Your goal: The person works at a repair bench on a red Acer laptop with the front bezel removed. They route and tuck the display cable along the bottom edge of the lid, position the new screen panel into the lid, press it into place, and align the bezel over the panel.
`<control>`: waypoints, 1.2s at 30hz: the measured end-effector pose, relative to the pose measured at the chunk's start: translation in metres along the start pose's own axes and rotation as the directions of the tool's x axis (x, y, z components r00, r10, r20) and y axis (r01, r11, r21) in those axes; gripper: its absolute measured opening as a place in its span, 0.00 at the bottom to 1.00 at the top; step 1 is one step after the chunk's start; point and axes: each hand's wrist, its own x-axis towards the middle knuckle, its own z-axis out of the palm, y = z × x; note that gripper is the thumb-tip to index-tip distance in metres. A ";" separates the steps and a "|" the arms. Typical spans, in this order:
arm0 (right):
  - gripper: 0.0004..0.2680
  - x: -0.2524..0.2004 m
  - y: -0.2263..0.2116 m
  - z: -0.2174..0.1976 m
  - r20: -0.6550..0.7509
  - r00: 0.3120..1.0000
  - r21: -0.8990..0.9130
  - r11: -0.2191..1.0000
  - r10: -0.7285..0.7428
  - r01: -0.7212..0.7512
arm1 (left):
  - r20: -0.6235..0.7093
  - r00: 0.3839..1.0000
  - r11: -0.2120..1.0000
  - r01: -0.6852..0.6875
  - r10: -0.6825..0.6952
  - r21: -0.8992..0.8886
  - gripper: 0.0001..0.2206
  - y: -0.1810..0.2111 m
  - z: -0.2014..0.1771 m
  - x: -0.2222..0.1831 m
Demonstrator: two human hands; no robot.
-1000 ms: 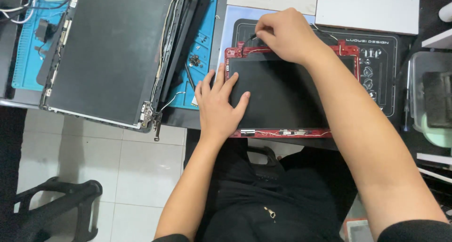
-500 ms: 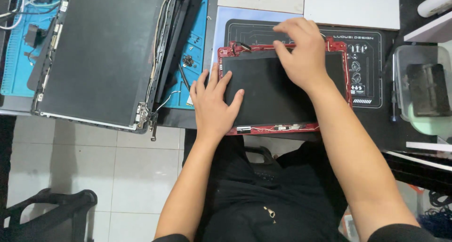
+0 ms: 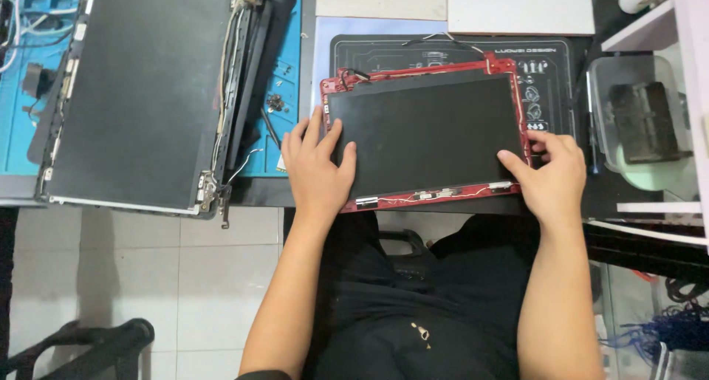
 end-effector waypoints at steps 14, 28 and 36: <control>0.15 0.014 0.005 0.000 0.196 0.944 0.540 0.774 0.267 -0.331 | 0.149 0.984 0.992 0.078 -0.093 0.098 0.24 0.017 -0.002 0.023; 0.19 0.033 0.001 -0.016 0.143 0.961 0.127 0.959 0.237 -0.255 | 0.164 0.983 0.987 -0.107 0.087 0.117 0.27 0.008 0.005 0.017; 0.12 0.075 0.022 -0.025 0.115 0.971 0.160 0.961 0.209 -0.225 | 0.158 0.985 0.990 -0.086 0.068 0.110 0.25 0.015 0.001 0.022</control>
